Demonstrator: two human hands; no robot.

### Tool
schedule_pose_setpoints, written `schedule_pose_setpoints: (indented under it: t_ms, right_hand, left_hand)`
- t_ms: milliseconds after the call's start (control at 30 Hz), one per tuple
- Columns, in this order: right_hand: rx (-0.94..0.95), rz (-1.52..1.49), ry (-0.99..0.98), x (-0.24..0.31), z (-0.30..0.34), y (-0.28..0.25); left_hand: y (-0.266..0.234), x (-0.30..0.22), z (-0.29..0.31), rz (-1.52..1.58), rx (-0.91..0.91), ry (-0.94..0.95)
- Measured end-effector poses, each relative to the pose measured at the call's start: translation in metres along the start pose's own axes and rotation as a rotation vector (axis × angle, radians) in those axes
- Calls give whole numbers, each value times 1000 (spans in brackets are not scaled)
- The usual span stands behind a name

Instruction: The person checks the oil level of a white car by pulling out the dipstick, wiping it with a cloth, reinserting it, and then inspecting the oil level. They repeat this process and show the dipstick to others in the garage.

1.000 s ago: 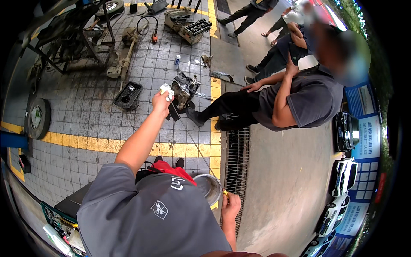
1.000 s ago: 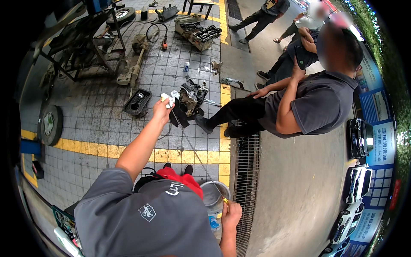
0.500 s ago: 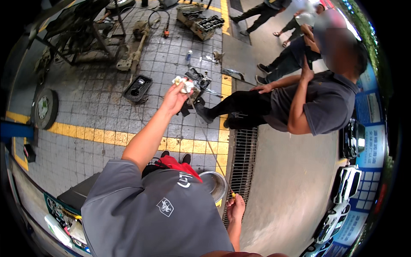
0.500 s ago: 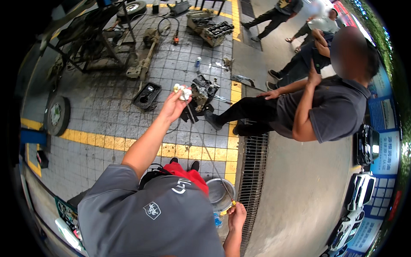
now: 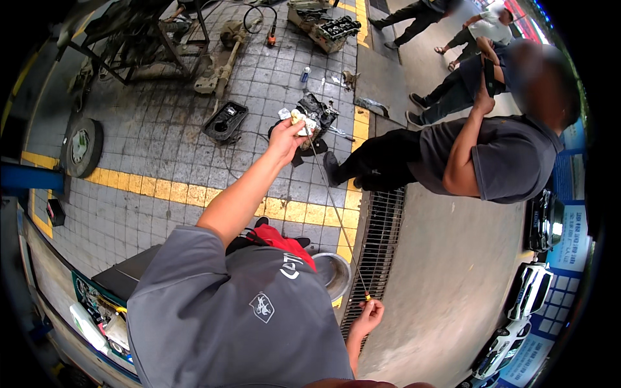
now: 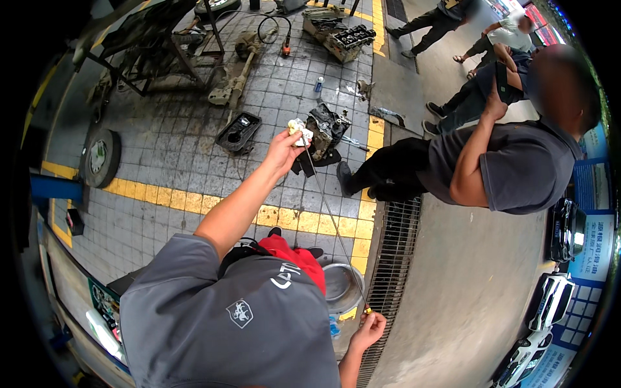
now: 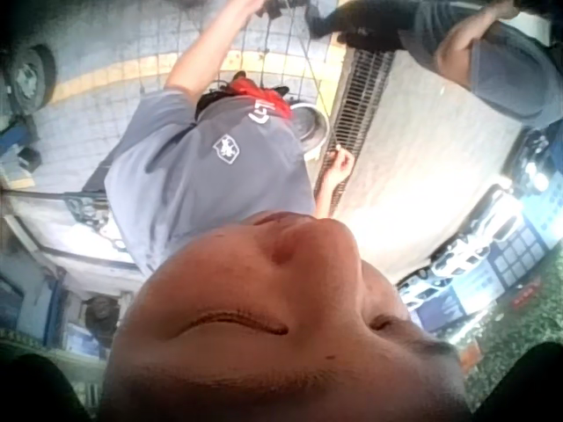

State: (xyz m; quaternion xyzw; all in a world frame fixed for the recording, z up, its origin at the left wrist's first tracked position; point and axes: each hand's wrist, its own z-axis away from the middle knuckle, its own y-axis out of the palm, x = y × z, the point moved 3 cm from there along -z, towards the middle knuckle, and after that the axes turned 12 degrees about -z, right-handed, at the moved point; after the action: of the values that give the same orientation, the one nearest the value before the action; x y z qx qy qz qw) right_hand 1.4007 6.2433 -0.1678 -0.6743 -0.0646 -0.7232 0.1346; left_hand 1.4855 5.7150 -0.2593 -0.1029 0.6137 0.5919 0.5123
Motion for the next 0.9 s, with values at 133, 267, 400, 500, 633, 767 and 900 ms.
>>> schedule_pose_setpoints:
  t_ms: [133,267,400,500,633,767,900]
  right_hand:
    - [19,205,-169,-4,-2,-28]
    - [-48,208,-156,-20,-14,-72]
    - [-111,129,33,-37,-12,-132]
    - [-141,129,110,-52,-3,-188]
    - [-262,81,247,-61,25,-247]
    - [-329,-91,347,-72,57,-281]
    - [-525,-577,437,-93,86,-296]
  left_hand:
    - [16,25,2,15,-108,-93]
    - [60,61,6,75,-11,-244]
    - [121,101,33,139,122,-400]
    - [151,145,50,25,228,-448]
    - [204,223,81,-78,325,-585]
    - [267,299,110,-133,365,-691]
    - [336,365,130,-236,438,-704]
